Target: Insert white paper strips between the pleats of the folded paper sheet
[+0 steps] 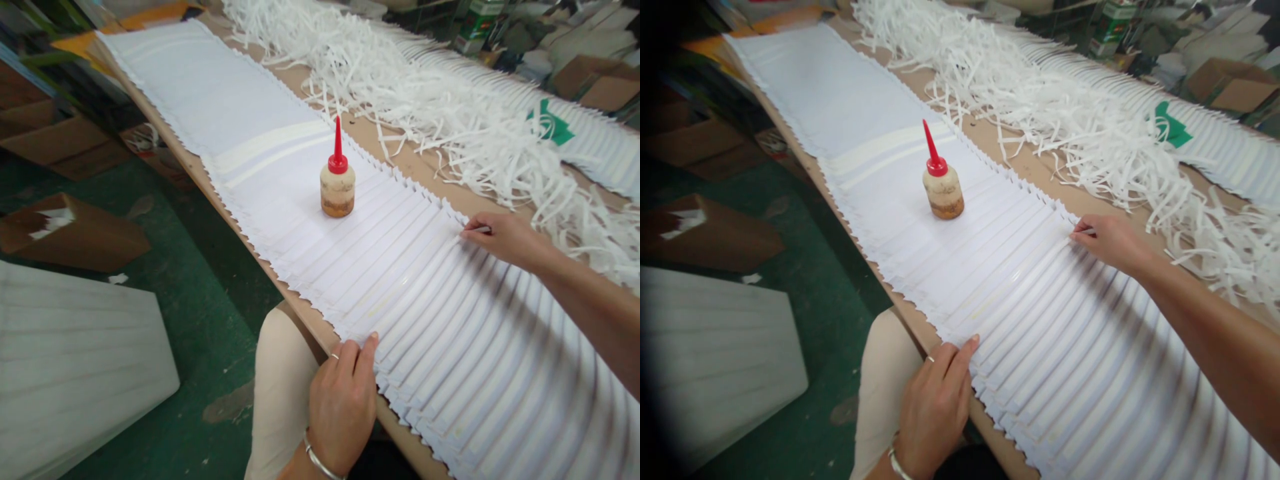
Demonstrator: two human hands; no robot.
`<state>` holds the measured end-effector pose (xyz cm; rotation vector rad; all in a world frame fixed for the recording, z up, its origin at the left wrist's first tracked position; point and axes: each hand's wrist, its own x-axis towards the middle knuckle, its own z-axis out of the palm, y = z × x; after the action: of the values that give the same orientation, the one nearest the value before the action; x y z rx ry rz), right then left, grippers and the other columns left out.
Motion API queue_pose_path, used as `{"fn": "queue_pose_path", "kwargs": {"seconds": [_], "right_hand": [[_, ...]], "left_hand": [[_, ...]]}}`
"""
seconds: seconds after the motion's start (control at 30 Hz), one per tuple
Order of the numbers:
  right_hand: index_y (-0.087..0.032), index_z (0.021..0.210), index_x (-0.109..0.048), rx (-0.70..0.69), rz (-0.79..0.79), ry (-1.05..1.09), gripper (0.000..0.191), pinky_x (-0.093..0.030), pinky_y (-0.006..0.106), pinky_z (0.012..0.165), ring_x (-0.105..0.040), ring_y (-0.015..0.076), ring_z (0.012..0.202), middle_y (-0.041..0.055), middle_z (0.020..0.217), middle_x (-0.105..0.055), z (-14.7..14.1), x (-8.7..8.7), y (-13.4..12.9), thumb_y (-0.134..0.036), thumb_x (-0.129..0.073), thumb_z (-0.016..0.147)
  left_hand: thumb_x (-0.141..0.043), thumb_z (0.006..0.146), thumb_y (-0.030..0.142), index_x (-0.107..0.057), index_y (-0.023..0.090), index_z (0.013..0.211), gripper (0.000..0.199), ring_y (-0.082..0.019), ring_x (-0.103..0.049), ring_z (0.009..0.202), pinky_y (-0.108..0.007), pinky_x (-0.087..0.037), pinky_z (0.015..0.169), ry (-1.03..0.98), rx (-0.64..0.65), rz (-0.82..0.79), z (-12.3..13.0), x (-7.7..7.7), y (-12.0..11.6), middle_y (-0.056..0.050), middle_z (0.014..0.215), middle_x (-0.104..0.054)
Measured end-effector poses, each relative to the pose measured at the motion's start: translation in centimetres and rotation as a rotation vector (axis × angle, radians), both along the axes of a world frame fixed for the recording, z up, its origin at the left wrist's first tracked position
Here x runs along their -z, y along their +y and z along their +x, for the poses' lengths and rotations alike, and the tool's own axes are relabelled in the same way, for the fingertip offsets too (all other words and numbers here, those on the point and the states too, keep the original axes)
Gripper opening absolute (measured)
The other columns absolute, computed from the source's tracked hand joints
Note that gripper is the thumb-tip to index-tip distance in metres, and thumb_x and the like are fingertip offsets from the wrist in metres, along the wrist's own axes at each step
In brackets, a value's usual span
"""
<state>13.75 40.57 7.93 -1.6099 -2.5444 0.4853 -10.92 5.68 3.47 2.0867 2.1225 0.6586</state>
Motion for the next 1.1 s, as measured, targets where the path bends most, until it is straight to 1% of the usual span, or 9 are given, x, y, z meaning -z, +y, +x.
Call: {"fn": "queue_pose_path", "kwargs": {"seconds": [0.17, 0.33, 0.6, 0.7, 0.77, 0.83, 0.93, 1.03, 1.1], "right_hand": [[-0.023, 0.082, -0.072, 0.032, 0.028, 0.042, 0.033, -0.04, 0.034, 0.063, -0.058, 0.0204, 0.066, 0.0044, 0.071, -0.068, 1.5, 1.0, 1.7, -0.054, -0.062, 0.088], [-0.023, 0.083, -0.072, 0.061, 0.062, 0.04, 0.024, -0.041, 0.033, 0.064, -0.06, 0.0206, 0.068, 0.005, 0.074, -0.071, 1.1, 2.6, 1.9, -0.043, -0.059, 0.089], [-0.024, 0.081, -0.071, 0.073, 0.027, 0.026, 0.02, -0.042, 0.032, 0.064, -0.062, 0.0209, 0.069, 0.0043, 0.074, -0.072, 0.7, 3.1, 2.5, -0.043, -0.066, 0.086], [-0.025, 0.081, -0.07, 0.075, 0.074, 0.022, 0.019, -0.042, 0.032, 0.064, -0.062, 0.0211, 0.069, 0.0041, 0.075, -0.072, 0.3, 3.6, 2.5, -0.042, -0.065, 0.087], [-0.024, 0.085, -0.07, 0.085, 0.141, 0.021, 0.016, -0.043, 0.033, 0.067, -0.063, 0.0215, 0.073, 0.0053, 0.08, -0.074, 0.8, 3.7, 2.6, -0.038, -0.062, 0.088], [-0.023, 0.096, -0.071, 0.121, 0.23, -0.01, 0.018, -0.044, 0.033, 0.071, -0.064, 0.022, 0.078, 0.0079, 0.09, -0.076, 2.6, 3.4, 2.9, -0.035, -0.059, 0.092], [-0.018, 0.111, -0.073, 0.194, 0.323, -0.113, 0.028, -0.042, 0.034, 0.073, -0.063, 0.0223, 0.081, 0.0139, 0.099, -0.076, 7.3, 2.0, 3.1, -0.035, -0.054, 0.098], [-0.013, 0.106, -0.078, 0.21, 0.342, -0.214, 0.029, -0.039, 0.037, 0.073, -0.058, 0.0216, 0.078, 0.0201, 0.101, -0.074, 12.7, 0.4, 2.7, -0.027, -0.055, 0.097], [-0.014, 0.1, -0.082, 0.175, 0.345, -0.263, 0.024, -0.038, 0.038, 0.075, -0.057, 0.0211, 0.079, 0.02, 0.104, -0.074, 15.4, 0.0, 2.0, -0.016, -0.06, 0.09]], "left_hand": [[-0.046, 0.105, 0.008, -0.06, 0.017, 0.144, 0.042, -0.022, -0.067, 0.083, -0.035, -0.057, 0.069, 0.003, -0.001, 0.005, 0.0, 0.2, 0.0, -0.005, 0.094, -0.064], [-0.046, 0.105, 0.007, -0.061, 0.016, 0.143, 0.042, -0.022, -0.067, 0.08, -0.034, -0.058, 0.066, 0.006, 0.001, 0.019, -0.2, 0.2, 0.0, -0.004, 0.093, -0.063], [-0.046, 0.105, 0.008, -0.062, 0.017, 0.143, 0.042, -0.022, -0.068, 0.082, -0.034, -0.058, 0.069, 0.012, -0.003, 0.023, -0.2, 0.1, 0.0, -0.005, 0.093, -0.064], [-0.045, 0.105, 0.008, -0.062, 0.017, 0.142, 0.042, -0.022, -0.068, 0.08, -0.033, -0.058, 0.068, 0.014, 0.002, 0.042, -0.3, 0.1, 0.1, -0.005, 0.093, -0.065], [-0.044, 0.105, 0.007, -0.061, 0.016, 0.142, 0.042, -0.022, -0.068, 0.08, -0.034, -0.058, 0.066, 0.021, 0.004, 0.058, -0.4, 0.2, 0.1, -0.005, 0.092, -0.065], [-0.043, 0.104, 0.006, -0.061, 0.016, 0.142, 0.043, -0.023, -0.069, 0.079, -0.034, -0.058, 0.066, 0.021, 0.011, 0.076, -0.5, 0.3, 0.1, -0.005, 0.092, -0.066], [-0.044, 0.104, 0.007, -0.06, 0.014, 0.138, 0.038, -0.024, -0.073, 0.086, -0.036, -0.062, 0.072, -0.01, 0.0, 0.139, -0.7, 0.7, 0.1, -0.008, 0.097, -0.071], [-0.045, 0.107, 0.011, -0.06, 0.013, 0.132, 0.029, -0.025, -0.076, 0.096, -0.037, -0.064, 0.08, -0.1, -0.024, 0.19, -1.0, 0.9, 0.0, -0.011, 0.105, -0.075], [-0.045, 0.109, 0.014, -0.06, 0.014, 0.131, 0.026, -0.024, -0.076, 0.097, -0.035, -0.065, 0.083, -0.181, -0.023, 0.194, -1.2, 0.9, -0.2, -0.011, 0.107, -0.075]]}}
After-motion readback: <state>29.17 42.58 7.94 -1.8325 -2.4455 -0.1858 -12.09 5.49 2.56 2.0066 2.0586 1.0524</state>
